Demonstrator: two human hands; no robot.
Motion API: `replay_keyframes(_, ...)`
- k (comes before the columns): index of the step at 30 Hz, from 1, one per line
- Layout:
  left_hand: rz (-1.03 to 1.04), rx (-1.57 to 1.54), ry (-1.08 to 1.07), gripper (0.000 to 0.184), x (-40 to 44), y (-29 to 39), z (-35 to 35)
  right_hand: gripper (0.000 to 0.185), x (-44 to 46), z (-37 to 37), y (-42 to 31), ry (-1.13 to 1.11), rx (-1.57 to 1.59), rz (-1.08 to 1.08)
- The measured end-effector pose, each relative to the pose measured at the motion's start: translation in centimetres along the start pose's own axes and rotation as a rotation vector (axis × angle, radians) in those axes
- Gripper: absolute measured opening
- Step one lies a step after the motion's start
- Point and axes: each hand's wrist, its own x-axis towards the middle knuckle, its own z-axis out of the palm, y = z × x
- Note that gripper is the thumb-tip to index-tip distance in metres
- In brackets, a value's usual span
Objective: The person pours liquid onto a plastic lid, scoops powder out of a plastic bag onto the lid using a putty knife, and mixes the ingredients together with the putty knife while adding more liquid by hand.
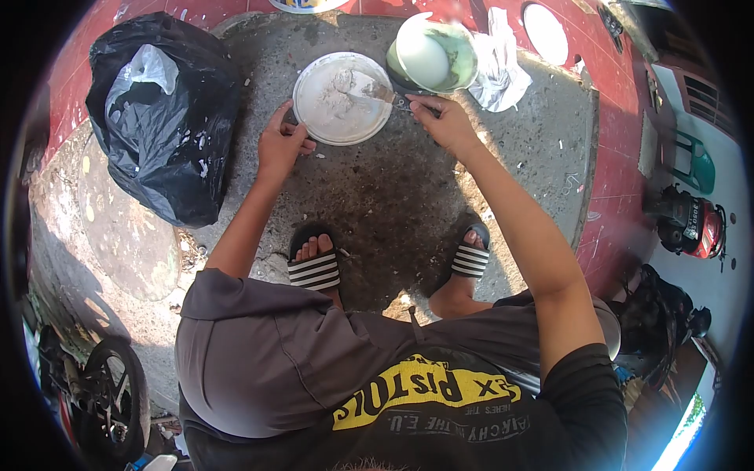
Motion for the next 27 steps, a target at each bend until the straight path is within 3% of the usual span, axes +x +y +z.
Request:
replay_keyframes(3, 0.003, -0.02, -0.001, 0.061, 0.1, -0.3, 0.0, 0.033, -0.6, 0.4, -0.7, 0.06, -0.122, -0.195)
replay_keyframes(5, 0.0, -0.037, -0.001, 0.061, 0.2, -0.5, 0.1, 0.03, -1.8, 0.8, -1.6, 0.242, -0.315, -0.492)
replay_keyframes(11, -0.003, -0.091, -0.008, 0.061, 0.5, -1.2, 0.1, 0.028, -5.4, 3.1, -5.6, 0.271, -0.65, -0.711)
replay_keyframes(17, -0.017, -0.106, 0.004, 0.06, 0.5, -1.2, 0.2, 0.039, -6.8, 4.8, -6.9, 0.117, -0.768, -0.568)
replay_keyframes(27, -0.017, -0.126, -0.004, 0.059, 0.3, -1.0, 0.2, 0.047, -6.5, 4.1, -8.3, 0.13, -0.857, -0.579)
